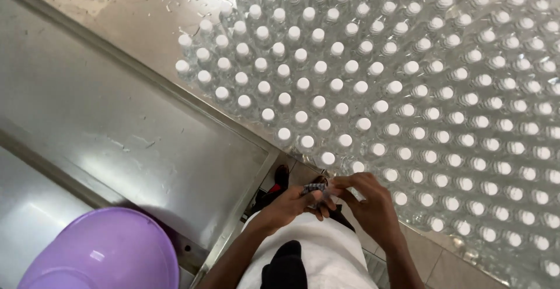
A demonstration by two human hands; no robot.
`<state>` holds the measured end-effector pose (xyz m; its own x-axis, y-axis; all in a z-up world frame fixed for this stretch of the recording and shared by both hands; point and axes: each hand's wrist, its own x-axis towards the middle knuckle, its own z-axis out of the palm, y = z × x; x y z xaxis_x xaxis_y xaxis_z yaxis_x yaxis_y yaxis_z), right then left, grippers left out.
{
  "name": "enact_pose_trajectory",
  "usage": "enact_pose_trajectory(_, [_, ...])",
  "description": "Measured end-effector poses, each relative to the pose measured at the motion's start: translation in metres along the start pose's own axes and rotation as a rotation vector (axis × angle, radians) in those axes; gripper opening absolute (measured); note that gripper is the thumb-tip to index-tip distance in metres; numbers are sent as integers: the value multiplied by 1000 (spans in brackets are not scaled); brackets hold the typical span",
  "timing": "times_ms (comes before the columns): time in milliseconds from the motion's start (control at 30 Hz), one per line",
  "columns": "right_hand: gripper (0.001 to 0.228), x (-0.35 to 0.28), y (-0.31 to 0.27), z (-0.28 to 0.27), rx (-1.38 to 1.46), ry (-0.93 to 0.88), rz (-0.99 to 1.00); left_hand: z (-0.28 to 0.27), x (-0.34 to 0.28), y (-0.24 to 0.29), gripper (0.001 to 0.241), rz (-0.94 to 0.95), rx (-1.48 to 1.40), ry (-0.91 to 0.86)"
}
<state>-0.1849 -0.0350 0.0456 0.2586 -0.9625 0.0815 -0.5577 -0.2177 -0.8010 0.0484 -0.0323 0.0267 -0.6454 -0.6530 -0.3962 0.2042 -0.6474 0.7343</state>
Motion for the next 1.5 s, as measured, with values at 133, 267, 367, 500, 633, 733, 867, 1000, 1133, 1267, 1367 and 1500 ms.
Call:
enact_pose_trajectory(133, [28, 22, -6, 3, -23, 155, 69, -22, 4, 25, 62, -82, -45, -14])
enact_pose_trajectory(267, [20, 42, 14, 26, -24, 281, 118, -53, 13, 19, 51, 77, -166, 134])
enact_pose_trajectory(367, [26, 53, 21, 39, -111, 182, 67, -72, 12, 19, 60, 162, -179, 204])
enact_pose_trajectory(500, [22, 53, 14, 36, -322, 8, -27, -83, 7, 13, 64, 205, -189, 237])
enact_pose_trajectory(633, [8, 44, 19, 28, -453, -74, -142, -84, 9, 4, 62, 221, -236, 272])
enact_pose_trajectory(733, [7, 45, 30, 31, -512, -92, -194, -80, 13, 7, 61, 233, -237, 263])
enact_pose_trajectory(867, [17, 45, 47, 40, -599, -122, -229, -73, 12, 6, 60, 240, -265, 259])
enact_pose_trajectory(1000, [19, 47, 49, 42, -611, -165, -133, -74, 10, 7, 60, 263, -289, 262])
enact_pose_trajectory(1133, [31, 47, 50, 43, -581, -192, -113, -74, 9, 0, 58, 260, -282, 272])
enact_pose_trajectory(1267, [30, 51, 17, 32, -618, -180, -46, -68, 9, -4, 58, 253, -286, 241])
enact_pose_trajectory(1367, [28, 48, -18, 23, -497, -109, -36, -61, 6, 0, 56, 220, -279, 172])
enact_pose_trajectory(1500, [31, 33, -34, 35, -127, 63, -42, -52, 4, 0, 49, 126, -166, 46])
